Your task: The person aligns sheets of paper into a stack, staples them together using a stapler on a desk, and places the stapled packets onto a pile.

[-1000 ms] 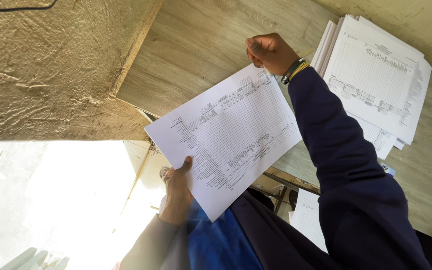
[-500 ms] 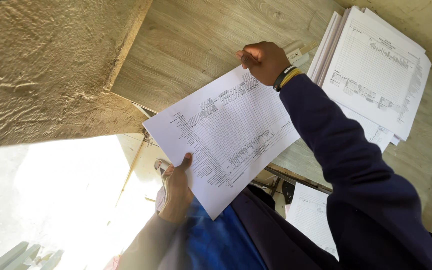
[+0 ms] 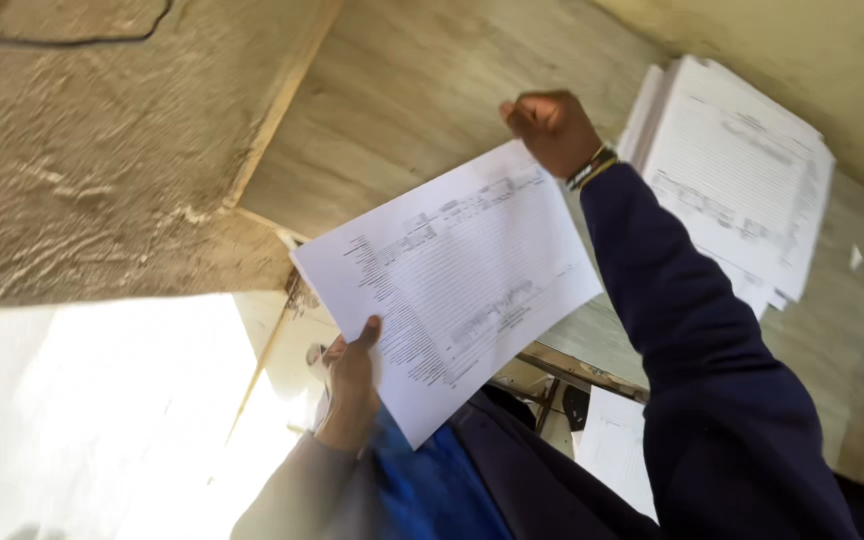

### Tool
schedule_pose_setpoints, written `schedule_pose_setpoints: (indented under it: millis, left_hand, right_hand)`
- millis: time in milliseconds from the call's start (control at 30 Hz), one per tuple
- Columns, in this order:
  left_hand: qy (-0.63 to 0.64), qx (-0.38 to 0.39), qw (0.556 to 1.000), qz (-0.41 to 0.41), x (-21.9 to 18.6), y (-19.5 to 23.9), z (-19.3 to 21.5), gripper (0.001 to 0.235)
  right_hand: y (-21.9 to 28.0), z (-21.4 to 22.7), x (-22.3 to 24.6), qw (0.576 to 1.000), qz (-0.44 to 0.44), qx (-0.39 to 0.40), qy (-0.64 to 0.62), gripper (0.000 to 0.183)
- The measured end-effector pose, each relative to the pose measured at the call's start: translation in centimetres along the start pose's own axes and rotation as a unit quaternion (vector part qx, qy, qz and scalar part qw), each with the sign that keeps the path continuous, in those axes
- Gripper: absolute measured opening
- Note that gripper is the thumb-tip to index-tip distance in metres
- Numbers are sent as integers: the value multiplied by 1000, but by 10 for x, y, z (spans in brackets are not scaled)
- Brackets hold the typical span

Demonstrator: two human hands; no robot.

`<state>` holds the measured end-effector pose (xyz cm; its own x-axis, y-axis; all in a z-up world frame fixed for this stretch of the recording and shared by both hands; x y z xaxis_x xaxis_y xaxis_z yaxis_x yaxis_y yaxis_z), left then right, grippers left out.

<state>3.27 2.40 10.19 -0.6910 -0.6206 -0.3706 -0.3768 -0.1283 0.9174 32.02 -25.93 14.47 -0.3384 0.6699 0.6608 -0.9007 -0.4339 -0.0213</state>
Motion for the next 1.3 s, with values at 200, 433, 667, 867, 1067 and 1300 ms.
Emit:
schedule_pose_setpoints:
  millis: [200, 433, 667, 867, 1067, 1300]
  left_hand:
    - [49, -21, 999, -13, 8, -19, 13, 27]
    - [4, -19, 1000, -8, 12, -36, 14, 30]
    - [49, -10, 999, 4, 11, -24, 1, 29]
    - [73, -1, 997, 14, 17, -24, -1, 26]
    - [64, -21, 998, 18, 17, -22, -2, 29]
    - [70, -23, 997, 35, 8, -9, -5, 28]
  right_hand:
    - [14, 37, 10, 990, 25, -4, -137, 47]
    - [17, 38, 12, 988, 11, 14, -156, 54]
    - [12, 38, 0, 988, 18, 38, -149, 55]
    - [7, 40, -1, 988, 0, 81, -133, 54]
    - [5, 30, 3, 986, 14, 137, -94, 63]
    - [-11, -9, -5, 971, -50, 232, 12, 55]
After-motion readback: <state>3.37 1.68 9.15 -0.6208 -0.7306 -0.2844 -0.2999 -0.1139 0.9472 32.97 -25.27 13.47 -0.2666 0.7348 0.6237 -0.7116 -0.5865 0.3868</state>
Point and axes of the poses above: each hand's wrist, its own y-axis away from the middle knuckle, its own z-axis out of the back of the hand, x = y × z, the point moved 3 cm from there along -y, towards the middle knuckle, and after that the axes turned 5 degrees about x, right-handed, at the moved point
